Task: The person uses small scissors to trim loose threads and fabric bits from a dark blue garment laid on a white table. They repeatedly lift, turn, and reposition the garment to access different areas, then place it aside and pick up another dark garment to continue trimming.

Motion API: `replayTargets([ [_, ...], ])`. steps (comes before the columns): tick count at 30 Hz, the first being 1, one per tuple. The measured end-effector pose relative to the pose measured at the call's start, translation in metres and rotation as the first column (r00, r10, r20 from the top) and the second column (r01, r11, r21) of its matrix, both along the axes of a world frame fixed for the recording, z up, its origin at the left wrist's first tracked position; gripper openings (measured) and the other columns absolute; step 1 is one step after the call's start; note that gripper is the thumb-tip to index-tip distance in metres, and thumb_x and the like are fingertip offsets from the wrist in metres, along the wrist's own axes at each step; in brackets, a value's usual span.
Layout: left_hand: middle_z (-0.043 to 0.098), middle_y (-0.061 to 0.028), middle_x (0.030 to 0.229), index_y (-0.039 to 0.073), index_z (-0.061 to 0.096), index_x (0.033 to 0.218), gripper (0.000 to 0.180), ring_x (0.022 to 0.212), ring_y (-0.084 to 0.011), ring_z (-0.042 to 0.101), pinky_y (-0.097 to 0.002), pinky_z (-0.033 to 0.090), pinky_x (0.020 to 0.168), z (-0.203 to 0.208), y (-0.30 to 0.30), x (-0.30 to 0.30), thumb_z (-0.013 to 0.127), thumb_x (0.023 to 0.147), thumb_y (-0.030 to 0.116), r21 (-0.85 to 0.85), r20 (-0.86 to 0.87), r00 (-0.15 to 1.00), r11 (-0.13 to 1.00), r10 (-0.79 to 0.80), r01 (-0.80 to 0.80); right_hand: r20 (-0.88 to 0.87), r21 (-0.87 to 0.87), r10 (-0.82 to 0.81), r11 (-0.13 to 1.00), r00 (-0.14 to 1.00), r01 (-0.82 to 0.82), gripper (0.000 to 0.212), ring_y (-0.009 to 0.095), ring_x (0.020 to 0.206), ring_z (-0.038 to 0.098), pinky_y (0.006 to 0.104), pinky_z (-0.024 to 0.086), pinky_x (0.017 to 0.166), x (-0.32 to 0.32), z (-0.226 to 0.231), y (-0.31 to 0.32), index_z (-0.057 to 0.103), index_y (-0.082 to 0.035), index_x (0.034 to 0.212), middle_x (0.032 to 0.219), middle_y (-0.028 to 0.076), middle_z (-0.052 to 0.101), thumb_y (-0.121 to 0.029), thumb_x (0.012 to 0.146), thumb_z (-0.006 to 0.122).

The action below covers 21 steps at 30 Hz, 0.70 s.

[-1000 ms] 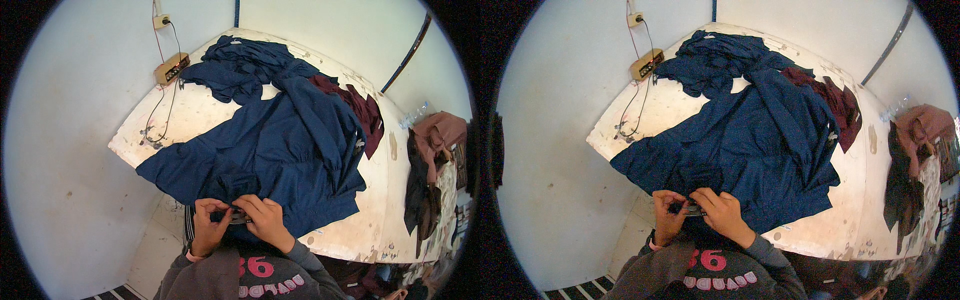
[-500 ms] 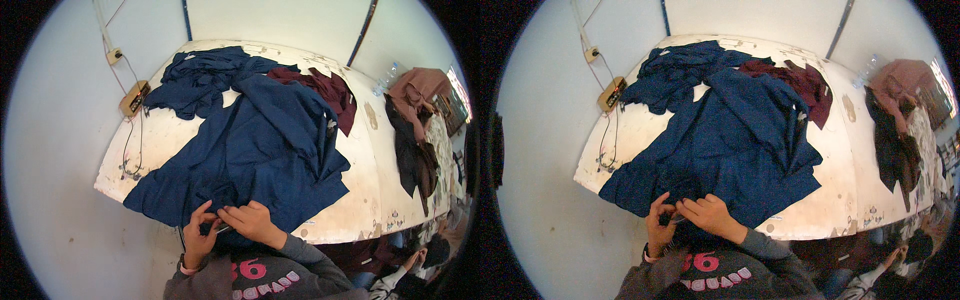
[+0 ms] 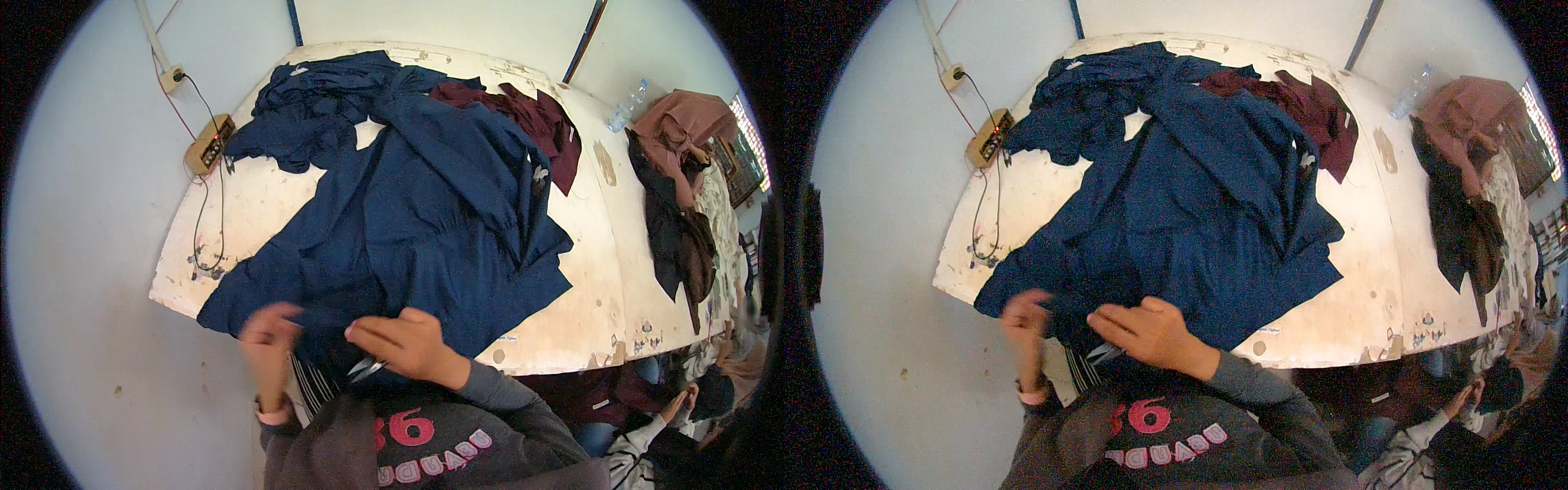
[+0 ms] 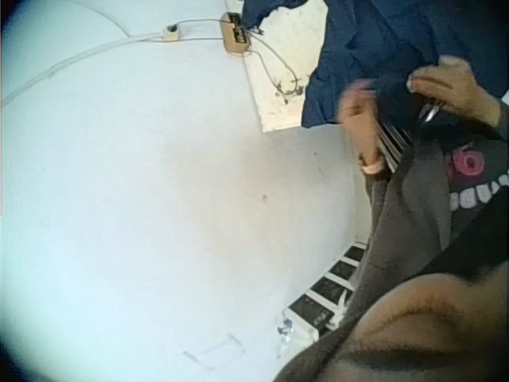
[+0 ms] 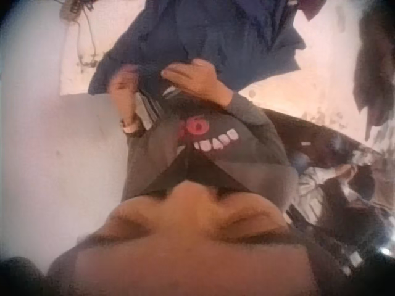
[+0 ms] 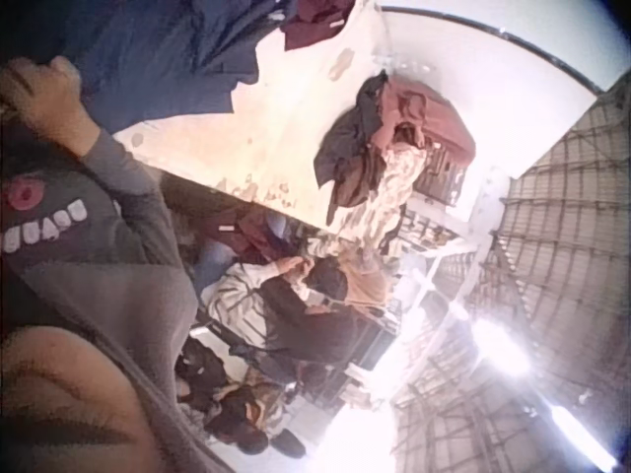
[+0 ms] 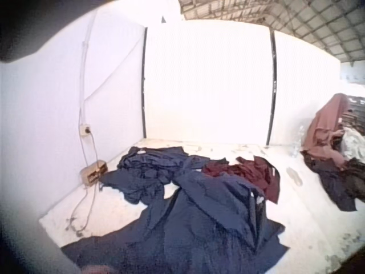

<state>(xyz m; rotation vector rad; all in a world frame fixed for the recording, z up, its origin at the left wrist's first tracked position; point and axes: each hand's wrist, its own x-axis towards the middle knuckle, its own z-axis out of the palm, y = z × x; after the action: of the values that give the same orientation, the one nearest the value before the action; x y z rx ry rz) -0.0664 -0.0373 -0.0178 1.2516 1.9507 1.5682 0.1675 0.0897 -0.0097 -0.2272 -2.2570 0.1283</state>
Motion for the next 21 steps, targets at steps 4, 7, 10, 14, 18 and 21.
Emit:
replayTargets([
  [4, 0.052, -0.0184, 0.142, -0.003, 0.046, 0.144, 0.053, 0.131, -0.0263, 0.051, -0.037, 0.036, 0.112, 0.012, -0.004, -0.04, 0.063, 0.102, 0.025, 0.355, 0.214, 0.818, 0.737, 0.535, -0.575, -0.027, -0.273, -0.294, 0.922, 0.955, 0.276, 0.027, 0.024, 0.098, 0.072, 0.0305, 0.054, 0.072, 0.04, 0.017, 0.034, 0.073, -0.011, 0.105, 0.112, 0.007, 0.072, -0.011, 0.078, 0.08],
  [7, 0.034, -0.0205, 0.161, -0.002, 0.034, 0.154, 0.073, 0.146, -0.034, 0.037, -0.0433, 0.028, 0.12, -0.028, -0.004, -0.029, 0.066, 0.099, 0.033, 0.192, -0.119, 0.897, 0.896, 0.426, -0.401, -0.078, -0.341, -0.608, 0.761, 0.79, 0.552, 0.028, 0.029, 0.1, 0.071, 0.0381, 0.059, 0.077, 0.072, 0.008, 0.09, 0.071, -0.013, 0.109, 0.123, 0.006, 0.068, -0.015, 0.082, 0.077],
  [10, 0.042, -0.0198, 0.155, 0.007, 0.045, 0.149, 0.068, 0.144, -0.036, 0.04, -0.0443, 0.03, 0.118, -0.012, 0.028, 0.055, 0.073, 0.092, 0.032, -0.138, -0.61, 0.781, 0.989, -0.133, 0.06, -0.112, -0.288, -0.677, 0.722, 0.727, 0.629, 0.034, 0.033, 0.1, 0.071, 0.0426, 0.059, 0.079, 0.064, 0.006, 0.138, 0.069, -0.016, 0.117, 0.119, 0.009, 0.07, -0.021, 0.084, 0.077],
  [14, 0.071, -0.0143, 0.113, 0.007, 0.071, 0.112, 0.028, 0.11, -0.0341, 0.065, -0.0435, 0.044, 0.104, -0.052, 0.046, 0.041, 0.076, 0.086, 0.017, -0.244, -0.545, 0.764, 0.937, -0.345, 0.25, 0.503, -0.179, -0.7, 0.491, 0.508, 0.853, 0.035, 0.037, 0.096, 0.071, 0.0458, 0.058, 0.08, 0.084, -0.01, 0.208, 0.072, -0.018, 0.118, 0.102, 0.011, 0.075, -0.024, 0.083, 0.076],
  [18, 0.073, -0.0108, 0.09, 0.003, 0.072, 0.094, 0.01, 0.086, -0.0319, 0.066, -0.0426, 0.049, 0.083, -0.026, 0.009, -0.025, 0.072, 0.084, 0.004, 0.059, -0.543, 0.817, 0.98, 0.193, -0.192, -0.162, -0.665, -0.533, 0.68, 0.83, 0.307, 0.02, 0.017, 0.07, 0.066, 0.0324, 0.05, 0.062, 0.111, 0.026, 0.216, 0.074, -0.004, 0.1, 0.081, 0.006, 0.071, -0.018, 0.086, 0.077],
  [21, 0.071, -0.0137, 0.106, 0.003, 0.07, 0.109, 0.025, 0.1, -0.0328, 0.066, -0.0413, 0.048, 0.092, -0.02, -0.038, -0.073, 0.069, 0.084, -0.002, -0.112, -0.512, 0.823, 0.93, 0.248, -0.351, -0.229, -0.915, -0.539, 0.404, 0.811, 0.01, 0.02, 0.006, 0.069, 0.053, 0.0268, 0.043, 0.06, 0.136, 0.059, 0.177, 0.067, -0.002, 0.097, 0.076, -0.003, 0.061, -0.014, 0.087, 0.079],
])
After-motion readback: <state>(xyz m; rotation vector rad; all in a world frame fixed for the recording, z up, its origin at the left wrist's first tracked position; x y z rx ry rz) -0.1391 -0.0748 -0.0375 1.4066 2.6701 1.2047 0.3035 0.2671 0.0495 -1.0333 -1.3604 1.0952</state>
